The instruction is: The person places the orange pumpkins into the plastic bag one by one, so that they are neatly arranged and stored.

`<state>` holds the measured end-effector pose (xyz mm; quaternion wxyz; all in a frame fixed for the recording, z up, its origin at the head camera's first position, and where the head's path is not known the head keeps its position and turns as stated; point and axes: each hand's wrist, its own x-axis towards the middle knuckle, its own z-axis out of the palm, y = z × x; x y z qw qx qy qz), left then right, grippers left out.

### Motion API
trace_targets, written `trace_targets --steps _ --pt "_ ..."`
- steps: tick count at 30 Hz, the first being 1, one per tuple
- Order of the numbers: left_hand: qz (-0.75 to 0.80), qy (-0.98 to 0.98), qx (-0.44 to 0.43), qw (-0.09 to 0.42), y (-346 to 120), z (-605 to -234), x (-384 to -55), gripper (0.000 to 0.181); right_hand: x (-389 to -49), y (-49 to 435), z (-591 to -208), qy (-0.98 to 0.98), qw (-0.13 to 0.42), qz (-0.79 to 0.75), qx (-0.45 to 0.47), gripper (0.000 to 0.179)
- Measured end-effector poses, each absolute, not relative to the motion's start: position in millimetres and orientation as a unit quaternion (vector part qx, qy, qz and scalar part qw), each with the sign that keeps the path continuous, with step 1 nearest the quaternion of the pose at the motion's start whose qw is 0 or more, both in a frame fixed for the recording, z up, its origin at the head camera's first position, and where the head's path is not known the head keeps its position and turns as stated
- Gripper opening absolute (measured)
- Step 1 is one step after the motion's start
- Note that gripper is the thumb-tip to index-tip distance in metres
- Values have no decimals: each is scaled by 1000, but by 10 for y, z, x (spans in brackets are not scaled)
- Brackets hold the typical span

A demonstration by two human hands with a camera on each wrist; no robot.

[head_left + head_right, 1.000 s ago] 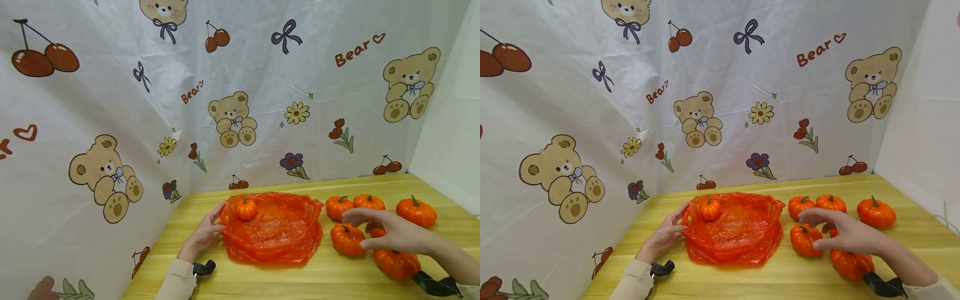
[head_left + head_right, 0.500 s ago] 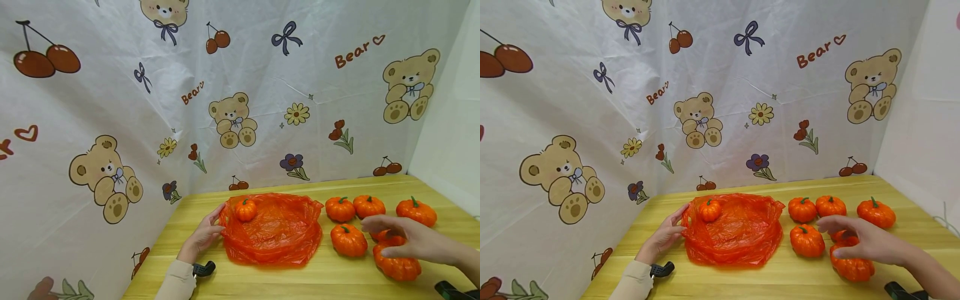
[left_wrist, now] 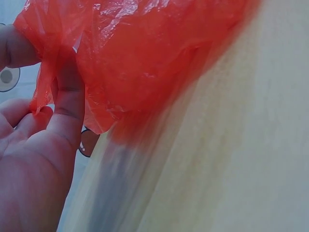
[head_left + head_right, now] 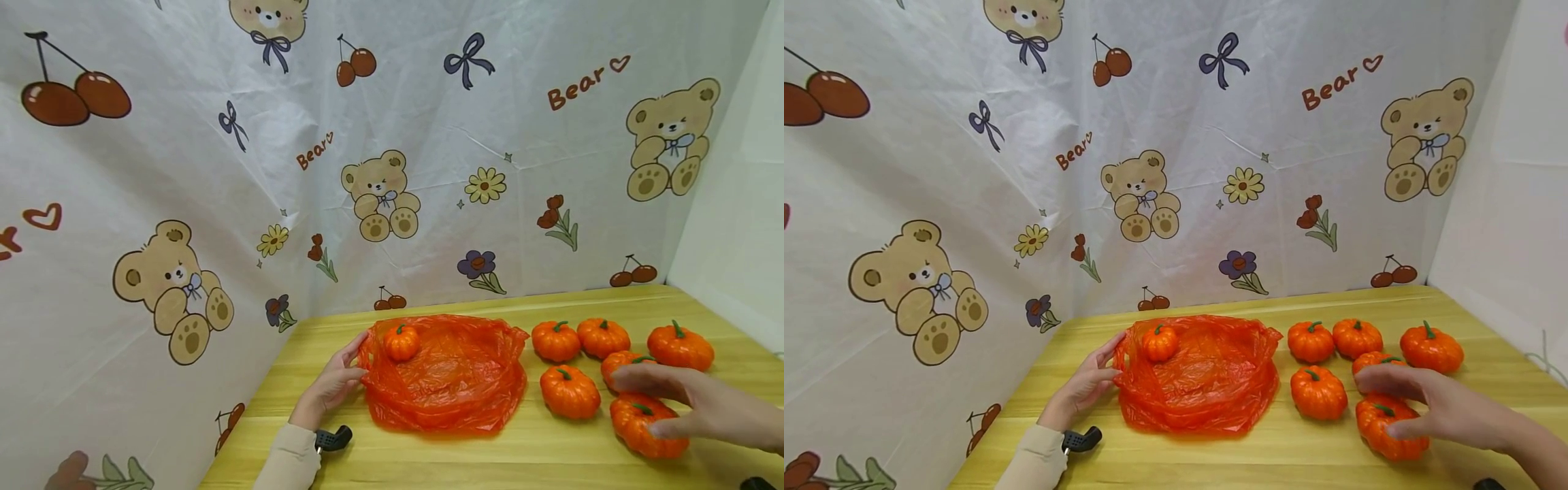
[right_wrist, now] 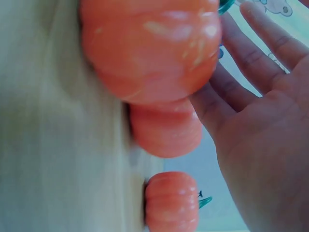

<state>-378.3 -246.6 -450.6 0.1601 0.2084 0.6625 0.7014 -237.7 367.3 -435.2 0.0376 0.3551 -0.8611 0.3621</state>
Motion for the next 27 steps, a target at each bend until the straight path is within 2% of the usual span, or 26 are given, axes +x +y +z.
trace_targets --steps 3,12,22,27 --pt "702 661 208 161 -2468 -4502 -3788 96 -2354 3709 -4414 -862 53 356 356 58" --pt "701 662 212 159 -2468 -4501 -3776 96 -2374 3800 -4577 -844 34 361 396 67" --pt "703 659 215 161 -2466 -4498 -3776 97 -2329 3835 -4631 -889 -54 318 324 91" --pt "701 662 212 160 -2460 -4488 -3776 97 -2317 3812 -4604 -897 -34 291 330 92"
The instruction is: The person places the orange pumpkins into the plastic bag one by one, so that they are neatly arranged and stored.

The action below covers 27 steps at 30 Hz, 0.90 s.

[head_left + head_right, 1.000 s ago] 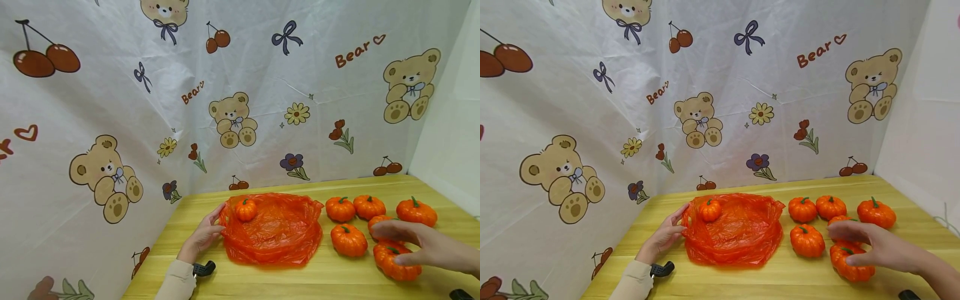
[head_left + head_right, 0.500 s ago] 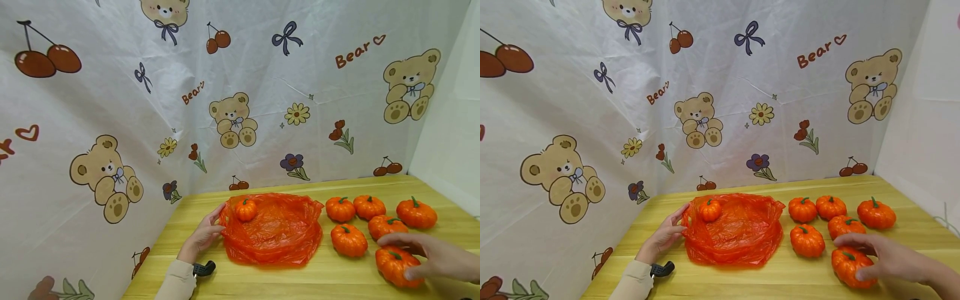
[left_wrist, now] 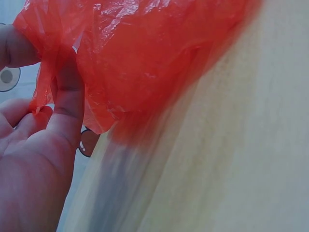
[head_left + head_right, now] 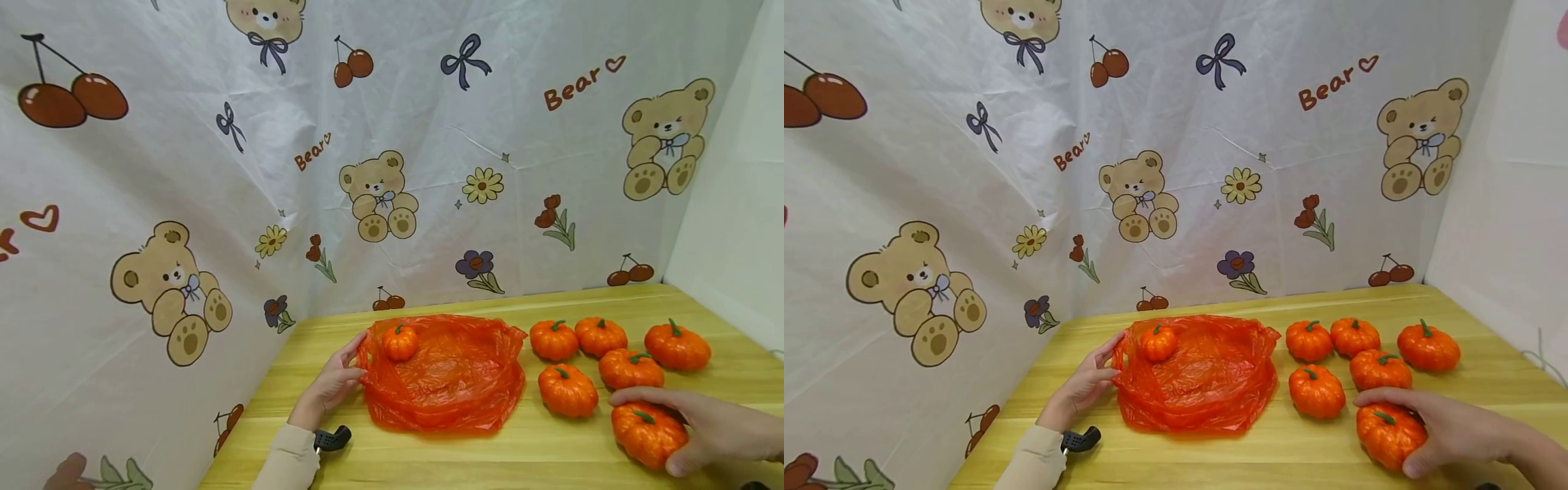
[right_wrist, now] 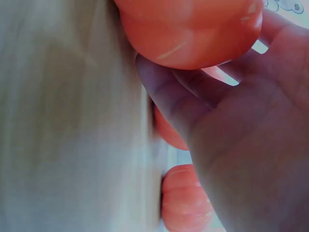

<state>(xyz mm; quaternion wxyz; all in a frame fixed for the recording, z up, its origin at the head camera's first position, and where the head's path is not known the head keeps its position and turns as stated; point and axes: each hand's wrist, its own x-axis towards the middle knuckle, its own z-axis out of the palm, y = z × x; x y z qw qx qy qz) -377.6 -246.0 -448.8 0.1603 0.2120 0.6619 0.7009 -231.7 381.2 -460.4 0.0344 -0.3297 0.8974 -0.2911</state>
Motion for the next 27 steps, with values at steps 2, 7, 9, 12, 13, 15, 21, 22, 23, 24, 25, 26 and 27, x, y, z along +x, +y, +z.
trace_targets --steps 2,7,9,12,13,15,21,22,23,24,25,26,27 --pt "701 662 212 159 -2459 -4483 -3776 96 -2327 3806 -4571 904 21 -272 -330 92" --pt "700 662 215 159 -2459 -4476 -3779 96 -2379 3766 -4411 909 -4 -258 -329 90" --pt "699 663 216 159 -2462 -4476 -3778 97 -2397 3706 -4311 905 -11 -269 -330 86" --pt "698 665 214 158 -2468 -4478 -3779 97 -2434 3577 -4143 894 -19 -290 -343 77" --pt "698 665 213 158 -2471 -4482 -3779 96 -2449 3529 -4080 889 -13 -299 -346 74" --pt "701 662 212 157 -2474 -4488 -3781 96 -2494 3448 -3969 879 0 -312 -360 71" --pt "707 655 213 159 -2474 -4494 -3790 96 -2616 3207 -3722 870 55 -342 -352 65" --pt "707 656 213 159 -2474 -4494 -3788 96 -2636 3157 -3694 867 70 -355 -343 64" --pt "706 656 214 160 -2474 -4494 -3786 96 -2657 3109 -3670 867 75 -361 -336 63" --pt "706 656 214 160 -2474 -4496 -3786 96 -2679 3062 -3651 867 80 -369 -325 63" --pt "707 654 213 162 -2470 -4496 -3784 96 -2700 3013 -3633 866 87 -379 -314 64" --pt "708 653 213 164 -2466 -4496 -3782 96 -2723 2964 -3619 864 92 -388 -306 62" --pt "708 652 214 165 -2461 -4495 -3779 96 -2745 2923 -3609 863 94 -397 -299 61"
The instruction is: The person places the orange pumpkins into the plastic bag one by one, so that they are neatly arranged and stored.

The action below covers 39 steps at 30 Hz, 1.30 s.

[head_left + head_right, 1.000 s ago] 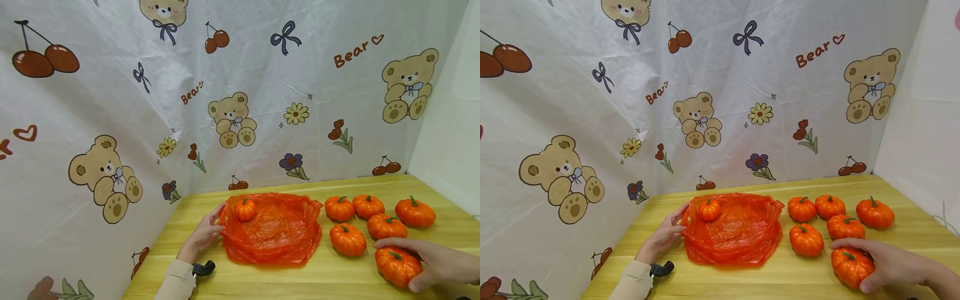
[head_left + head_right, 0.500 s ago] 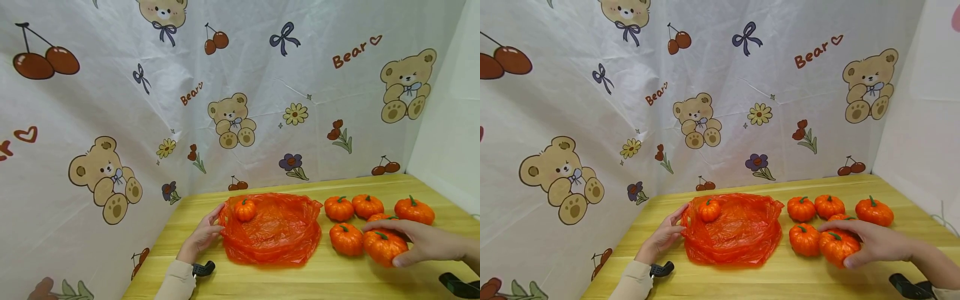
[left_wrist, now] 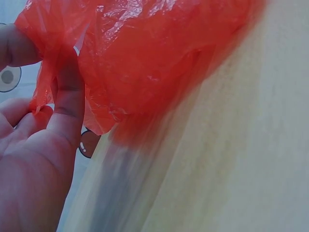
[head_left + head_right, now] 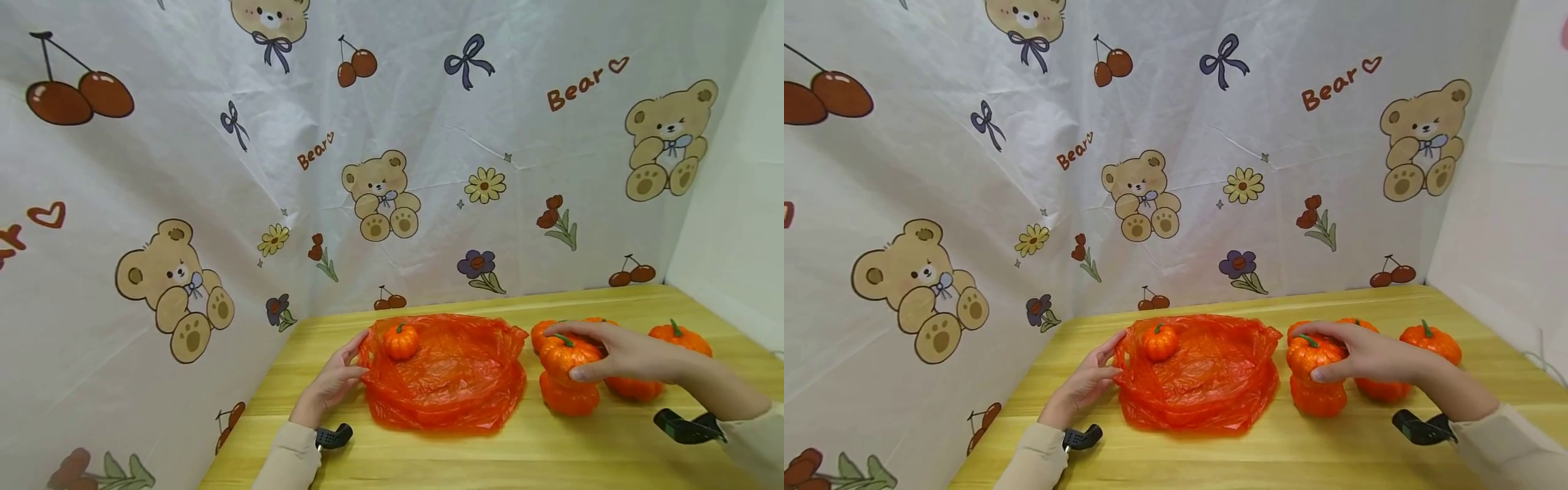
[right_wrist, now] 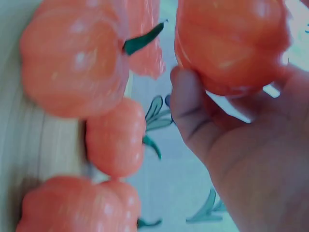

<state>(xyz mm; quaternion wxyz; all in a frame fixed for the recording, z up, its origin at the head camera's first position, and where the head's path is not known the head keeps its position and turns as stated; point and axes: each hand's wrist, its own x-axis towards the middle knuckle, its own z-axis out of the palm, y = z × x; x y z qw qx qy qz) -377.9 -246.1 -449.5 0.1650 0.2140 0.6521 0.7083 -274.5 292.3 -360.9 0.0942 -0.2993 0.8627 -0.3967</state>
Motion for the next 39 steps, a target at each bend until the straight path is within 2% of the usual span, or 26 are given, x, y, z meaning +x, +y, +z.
trace_targets --steps 5,18,25,31,39 --pt "705 652 224 167 -2455 -4488 -3785 98 -2868 2726 -3564 870 71 -396 -284 62" --pt "709 648 227 164 -2442 -4449 -3813 99 -3103 2212 -3444 887 57 -410 -202 82" --pt "704 655 218 163 -2470 -4444 -3799 99 -3226 2040 -3390 906 37 -369 -203 85" --pt "711 651 220 148 -2474 -4417 -3810 97 -3371 1899 -3359 903 35 -373 -209 89" --pt "708 652 217 163 -2474 -4459 -3821 97 -3499 1752 -3418 902 54 -384 -191 90"
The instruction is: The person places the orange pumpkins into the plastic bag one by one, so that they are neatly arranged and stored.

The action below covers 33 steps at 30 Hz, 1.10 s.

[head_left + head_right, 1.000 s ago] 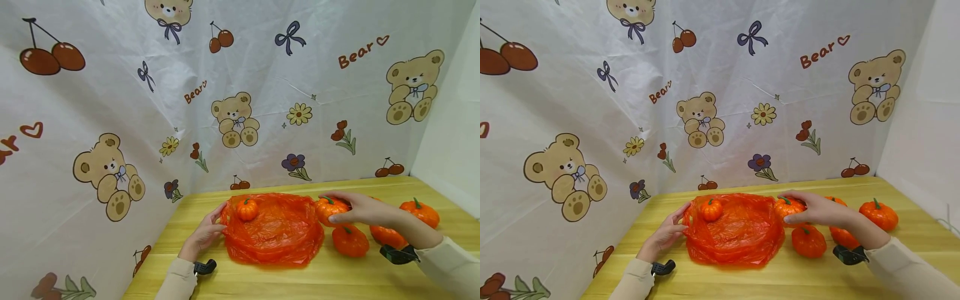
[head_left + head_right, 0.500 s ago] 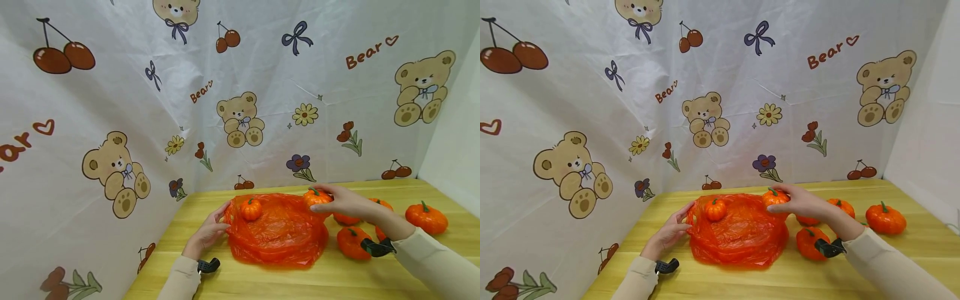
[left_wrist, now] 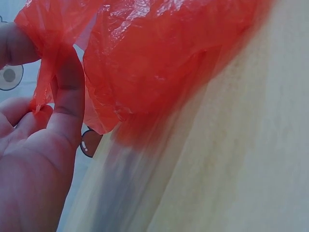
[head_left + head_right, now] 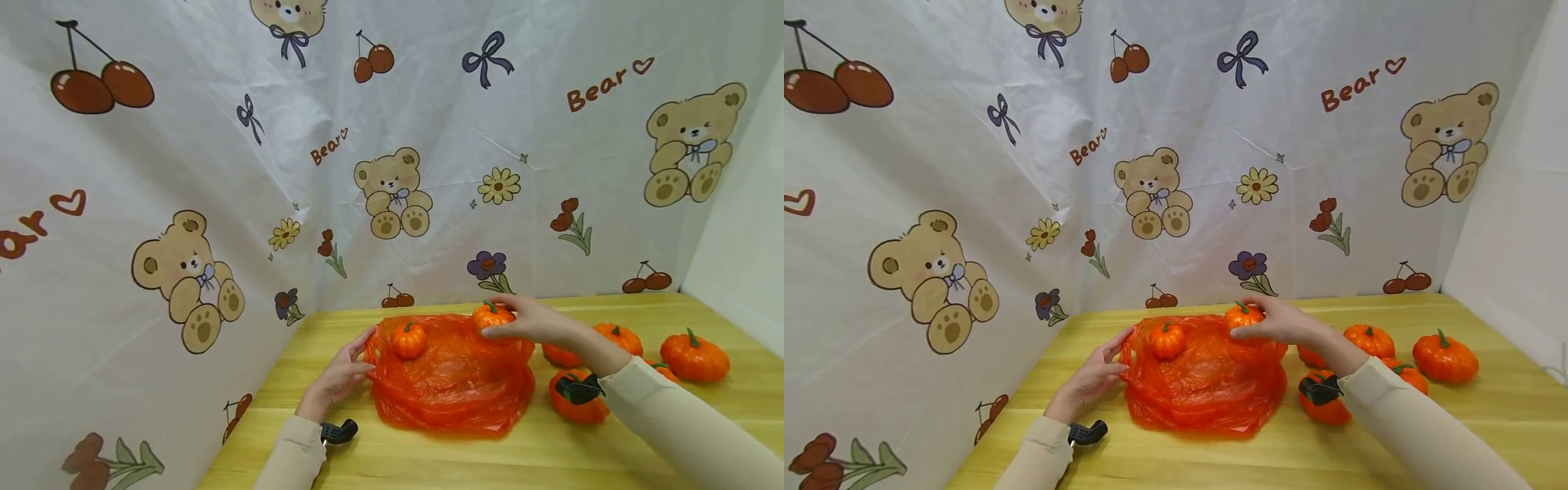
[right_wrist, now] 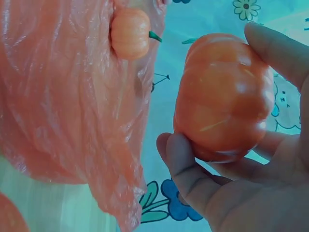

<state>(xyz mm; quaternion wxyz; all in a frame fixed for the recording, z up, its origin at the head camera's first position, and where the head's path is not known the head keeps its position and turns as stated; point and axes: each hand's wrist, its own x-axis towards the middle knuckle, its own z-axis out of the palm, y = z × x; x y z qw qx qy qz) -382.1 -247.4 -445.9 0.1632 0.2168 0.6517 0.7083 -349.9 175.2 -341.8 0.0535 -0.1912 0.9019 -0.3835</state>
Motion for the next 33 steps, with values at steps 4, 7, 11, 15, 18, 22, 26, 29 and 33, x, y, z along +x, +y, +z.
trace_targets --steps 4,7,11,15,18,22,26,29,33 --pt "713 649 215 159 -2476 -4466 -3807 96 -3567 1646 -3427 886 65 -411 -206 85" --pt "712 650 218 153 -2466 -4445 -3804 96 -3605 1576 -3406 877 74 -425 -213 80" --pt "712 650 218 155 -2465 -4439 -3791 96 -3653 1500 -3414 869 90 -437 -212 77" --pt "712 651 213 156 -2465 -4453 -3782 96 -3715 1438 -3438 863 103 -445 -217 73" --pt "713 651 207 157 -2466 -4463 -3780 96 -3779 1388 -3460 862 105 -443 -222 70" --pt "715 651 200 160 -2475 -4497 -3780 96 -3880 1314 -3506 872 97 -426 -219 73" --pt "715 649 202 161 -2477 -4502 -3776 96 -3978 1204 -3567 874 100 -429 -205 73" --pt "715 648 206 163 -2469 -4487 -3776 96 -4024 1131 -3631 868 112 -441 -200 72" --pt "715 648 208 160 -2460 -4473 -3778 95 -4045 1060 -3703 874 122 -433 -182 78"
